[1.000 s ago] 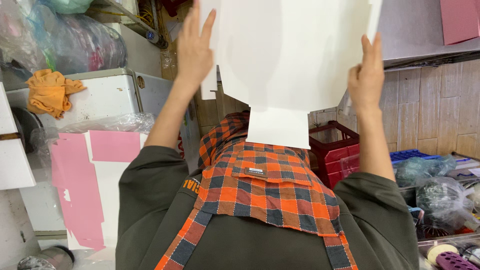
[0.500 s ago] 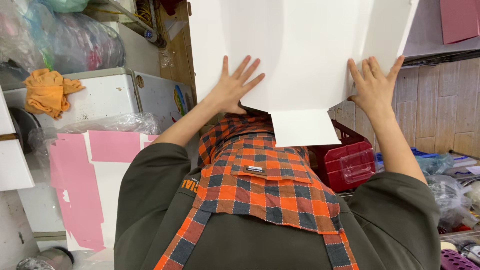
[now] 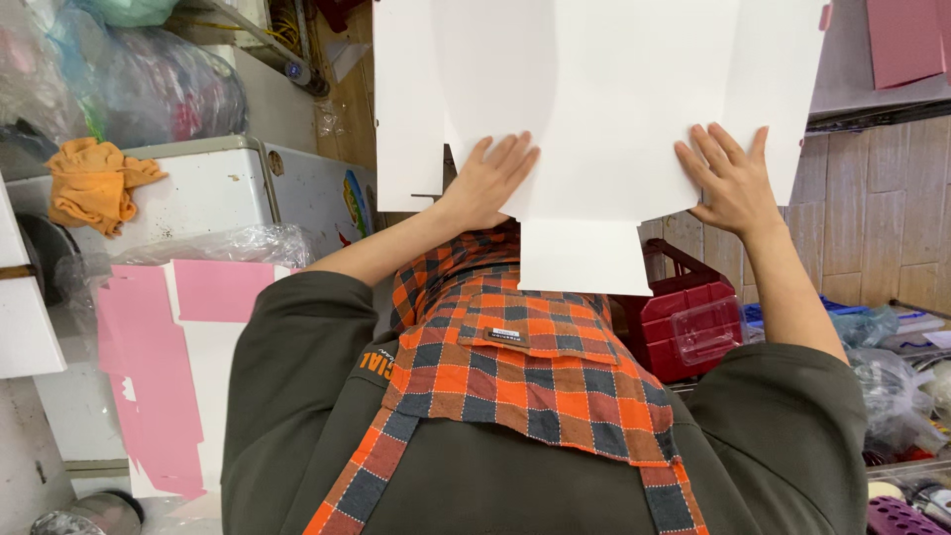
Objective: The person folds a flat pink and white paperboard into a rectangular box. They fold the side flaps, tuck the tabs into slots, and press the edges to form the box structure.
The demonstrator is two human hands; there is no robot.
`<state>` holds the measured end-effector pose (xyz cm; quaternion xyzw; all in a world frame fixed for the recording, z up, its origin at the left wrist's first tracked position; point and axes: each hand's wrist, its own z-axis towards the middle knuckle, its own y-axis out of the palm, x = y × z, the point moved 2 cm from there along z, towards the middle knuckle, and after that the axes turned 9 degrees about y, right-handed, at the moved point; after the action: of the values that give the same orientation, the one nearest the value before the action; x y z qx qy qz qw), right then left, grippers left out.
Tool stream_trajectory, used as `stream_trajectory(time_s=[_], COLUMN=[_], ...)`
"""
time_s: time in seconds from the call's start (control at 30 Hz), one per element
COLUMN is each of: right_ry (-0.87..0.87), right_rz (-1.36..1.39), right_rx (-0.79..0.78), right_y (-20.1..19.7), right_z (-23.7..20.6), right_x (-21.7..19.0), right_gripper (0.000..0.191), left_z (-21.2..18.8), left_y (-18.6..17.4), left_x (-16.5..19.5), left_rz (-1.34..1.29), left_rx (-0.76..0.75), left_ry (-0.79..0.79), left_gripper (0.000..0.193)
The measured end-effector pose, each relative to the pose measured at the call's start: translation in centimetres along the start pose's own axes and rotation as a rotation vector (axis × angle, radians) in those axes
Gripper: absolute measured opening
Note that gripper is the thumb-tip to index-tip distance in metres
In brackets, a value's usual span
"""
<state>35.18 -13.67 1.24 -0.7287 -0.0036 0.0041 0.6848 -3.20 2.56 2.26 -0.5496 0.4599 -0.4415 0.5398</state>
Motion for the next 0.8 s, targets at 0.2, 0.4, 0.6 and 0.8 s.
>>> stream_trajectory(time_s=[0.2, 0.4, 0.6, 0.8], right_ry=[-0.062, 0.330, 0.672, 0.110], right_rz=[-0.068, 0.622, 0.544, 0.031], right_rx=[0.056, -0.115, -0.071, 0.255], right_y=[-0.2, -1.8, -3.9, -4.3], right_z=[0.3, 3.2, 8.4, 11.3], right_x=[-0.2, -1.1, -3.9, -8.2], right_gripper=[0.075, 0.027, 0.058, 0.032], left_z=[0.2, 0.1, 2.2, 6.4], left_y=[-0.7, -1.6, -3.2, -3.1], left_x=[-1.0, -6.4, -11.8, -8.0], left_rz=[-0.230, -0.744, -0.730, 0.089], left_rx=[-0.031, -0.080, -0.082, 0.317], left_ry=[0.086, -0.037, -0.543, -0.425], left_gripper=[0.081, 0.046, 0.078, 0.086])
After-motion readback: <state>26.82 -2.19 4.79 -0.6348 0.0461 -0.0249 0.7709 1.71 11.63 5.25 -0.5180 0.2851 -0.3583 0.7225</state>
